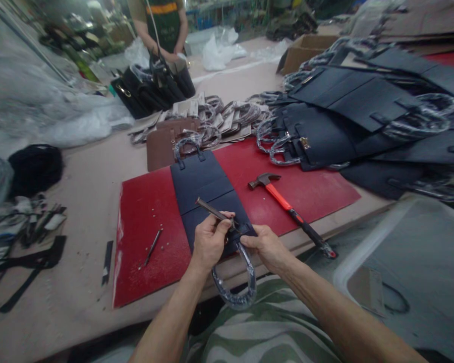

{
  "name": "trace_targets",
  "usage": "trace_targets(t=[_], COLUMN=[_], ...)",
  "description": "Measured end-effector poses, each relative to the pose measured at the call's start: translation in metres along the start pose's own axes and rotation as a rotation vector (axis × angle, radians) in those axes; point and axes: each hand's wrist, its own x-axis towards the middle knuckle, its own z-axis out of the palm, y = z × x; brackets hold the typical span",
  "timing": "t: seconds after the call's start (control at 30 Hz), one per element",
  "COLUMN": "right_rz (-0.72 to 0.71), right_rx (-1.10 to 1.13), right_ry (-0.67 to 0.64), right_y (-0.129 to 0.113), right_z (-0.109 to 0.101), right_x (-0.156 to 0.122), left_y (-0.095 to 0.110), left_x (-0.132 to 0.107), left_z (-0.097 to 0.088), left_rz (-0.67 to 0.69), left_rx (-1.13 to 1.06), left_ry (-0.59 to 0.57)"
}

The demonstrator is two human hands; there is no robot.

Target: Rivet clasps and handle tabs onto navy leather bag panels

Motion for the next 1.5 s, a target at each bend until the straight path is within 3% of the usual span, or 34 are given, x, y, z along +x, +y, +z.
trace_targets(t=[0.17, 0.4, 0.6, 0.77, 1.2, 1.37, 1.5], right_rz=[-0.062, -0.04, -0.046, -0.012, 0.023, 0.057, 0.146], right_rx=[-0.142, -0.053, 0.073, 0.099, 0.052, -0.074, -0.454], right_ry=[-0.025, 0.298, 0.104, 0.045, 0.107, 0.115, 0.072], right_y=[-0.005, 0.015, 0.011, 0.008, 0.002, 0.002, -0.009], right_z=[-0.001, 0.009, 0.002, -0.002, 0.006, 0.003, -0.003], right_x=[-0.005, -0.008, -0.009, -0.008, -0.007, -0.007, -0.008], left_y=[0.002, 0.0, 0.0, 0.0, 0.002, -0.003, -0.01], left_x=[0.002, 0.006, 0.007, 0.006, -0.003, -0.001, -0.002], left_z=[0.002, 0.008, 0.006, 0.003, 0.007, 0.01, 0.014], left_rz=[0.017, -0.02, -0.03, -0.036, 0.131, 0.141, 0.197], left_rx=[0.035, 0.01, -0.008, -0.016, 0.1, 0.157, 0.237], left_ry=[0.008, -0.002, -0.011, -0.012, 0.007, -0.005, -0.03])
